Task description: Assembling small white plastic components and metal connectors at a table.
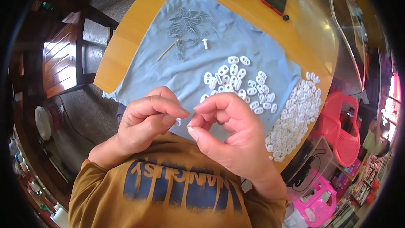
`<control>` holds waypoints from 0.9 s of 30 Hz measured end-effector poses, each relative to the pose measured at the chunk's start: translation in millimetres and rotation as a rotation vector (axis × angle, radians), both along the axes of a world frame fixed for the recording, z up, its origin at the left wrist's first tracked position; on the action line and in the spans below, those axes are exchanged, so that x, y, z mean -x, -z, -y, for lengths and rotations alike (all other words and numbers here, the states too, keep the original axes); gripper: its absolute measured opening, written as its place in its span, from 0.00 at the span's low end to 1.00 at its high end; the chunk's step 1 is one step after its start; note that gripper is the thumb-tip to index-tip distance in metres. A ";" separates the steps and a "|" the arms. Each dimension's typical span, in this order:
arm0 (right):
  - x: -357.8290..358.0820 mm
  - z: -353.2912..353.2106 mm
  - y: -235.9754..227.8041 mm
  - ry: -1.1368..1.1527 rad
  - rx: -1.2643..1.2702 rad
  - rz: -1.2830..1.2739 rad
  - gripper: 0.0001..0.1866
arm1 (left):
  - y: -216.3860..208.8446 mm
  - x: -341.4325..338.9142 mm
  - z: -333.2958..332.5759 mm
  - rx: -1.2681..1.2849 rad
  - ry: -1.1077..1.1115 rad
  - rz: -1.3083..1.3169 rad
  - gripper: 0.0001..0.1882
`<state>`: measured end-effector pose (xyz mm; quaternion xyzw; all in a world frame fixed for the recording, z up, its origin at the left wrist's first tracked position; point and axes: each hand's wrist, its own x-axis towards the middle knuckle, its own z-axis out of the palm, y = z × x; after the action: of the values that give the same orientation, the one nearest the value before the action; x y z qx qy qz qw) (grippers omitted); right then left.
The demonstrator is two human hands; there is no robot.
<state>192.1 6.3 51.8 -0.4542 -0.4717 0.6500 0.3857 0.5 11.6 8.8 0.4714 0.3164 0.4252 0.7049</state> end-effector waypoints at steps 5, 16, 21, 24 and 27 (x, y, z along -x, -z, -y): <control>-7.3 10.1 4.3 0.042 0.122 -0.065 0.17 | -3.4 -11.6 -1.4 -0.248 0.008 -0.131 0.09; -16.4 18.4 6.1 0.035 0.172 -0.083 0.18 | -10.5 -21.4 6.7 -0.274 0.012 -0.271 0.07; -24.5 22.2 9.2 -0.004 0.218 -0.060 0.18 | -2.7 -16.7 3.4 -0.306 0.179 -0.270 0.04; -26.0 21.4 9.0 -0.055 0.387 -0.134 0.16 | 3.2 -17.5 5.5 -0.262 0.204 -0.243 0.03; -22.2 24.2 12.9 0.005 0.452 -0.243 0.15 | 6.0 -20.8 8.2 -0.220 0.129 -0.203 0.02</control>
<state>214.4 -17.9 39.0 -0.4486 -0.2636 0.7877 0.3299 21.3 3.4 2.7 0.6057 0.3068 0.3613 0.6391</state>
